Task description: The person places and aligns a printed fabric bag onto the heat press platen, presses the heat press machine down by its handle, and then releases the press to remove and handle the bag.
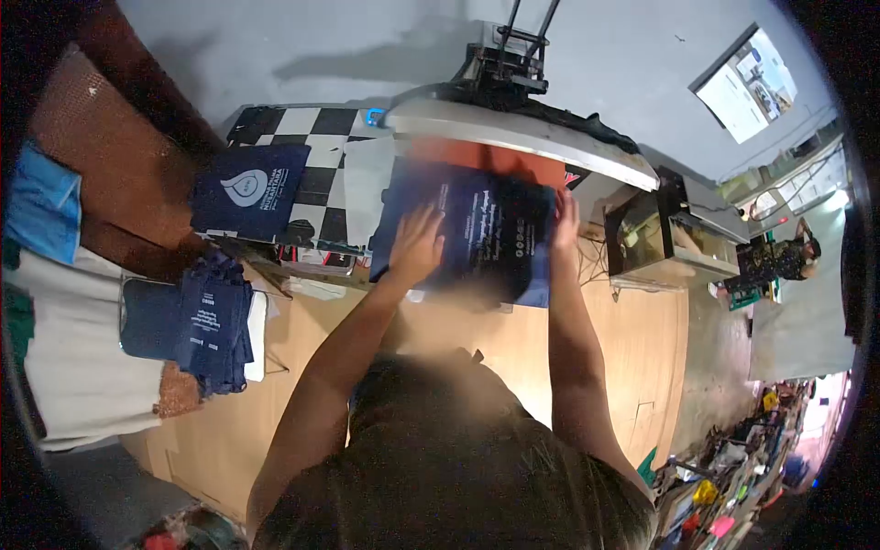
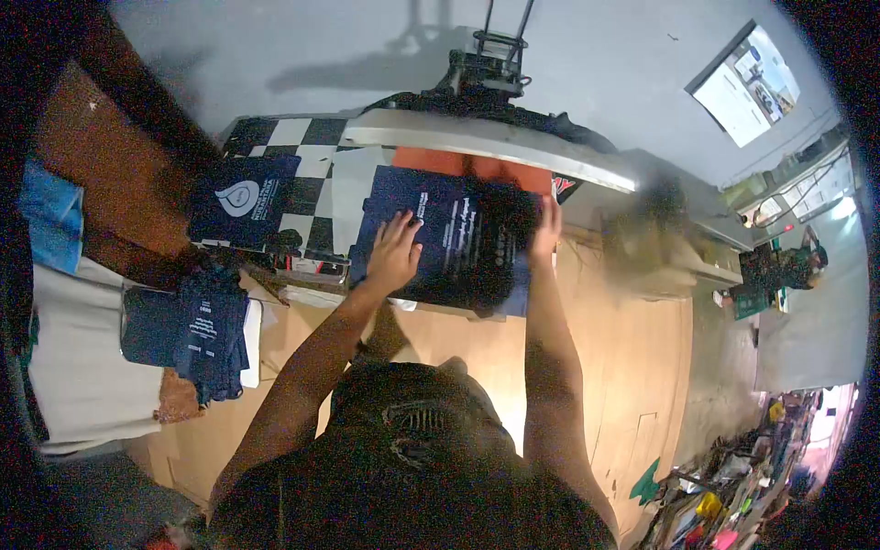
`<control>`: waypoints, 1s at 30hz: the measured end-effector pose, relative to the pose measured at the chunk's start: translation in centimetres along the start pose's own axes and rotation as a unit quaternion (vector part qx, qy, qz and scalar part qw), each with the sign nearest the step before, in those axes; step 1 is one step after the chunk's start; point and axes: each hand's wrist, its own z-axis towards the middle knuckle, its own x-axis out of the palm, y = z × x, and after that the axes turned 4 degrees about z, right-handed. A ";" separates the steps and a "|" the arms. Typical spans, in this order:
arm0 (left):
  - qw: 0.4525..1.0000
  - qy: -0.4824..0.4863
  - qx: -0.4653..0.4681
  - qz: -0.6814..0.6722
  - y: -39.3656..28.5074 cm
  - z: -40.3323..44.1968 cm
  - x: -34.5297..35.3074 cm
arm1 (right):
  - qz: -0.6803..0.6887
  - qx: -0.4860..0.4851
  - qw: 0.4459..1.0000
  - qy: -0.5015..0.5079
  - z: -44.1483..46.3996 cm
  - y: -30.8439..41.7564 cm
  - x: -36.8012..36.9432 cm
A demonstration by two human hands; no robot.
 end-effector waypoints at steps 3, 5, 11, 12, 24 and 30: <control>1.000 0.015 0.002 0.023 0.2 -0.2 0.3 | -0.103 0.008 0.978 0.182 -2.9 4.1 8.0; 0.998 0.033 0.010 0.050 0.4 -0.3 0.6 | -0.092 0.090 0.951 0.282 -4.1 3.3 11.3; 0.997 0.058 -0.001 0.046 0.5 -0.3 0.3 | 0.195 0.304 0.888 0.286 -3.0 4.2 10.0; 0.997 0.063 0.001 0.037 0.4 -0.3 0.3 | 0.216 0.293 0.899 0.244 -2.1 3.6 8.4; 0.998 -0.009 0.004 0.055 0.3 -0.6 0.9 | 0.058 0.180 0.953 0.238 -7.8 4.6 0.5; 0.999 0.035 -0.008 0.030 0.2 0.3 -0.1 | 0.076 0.165 0.981 0.073 -9.8 5.8 -5.0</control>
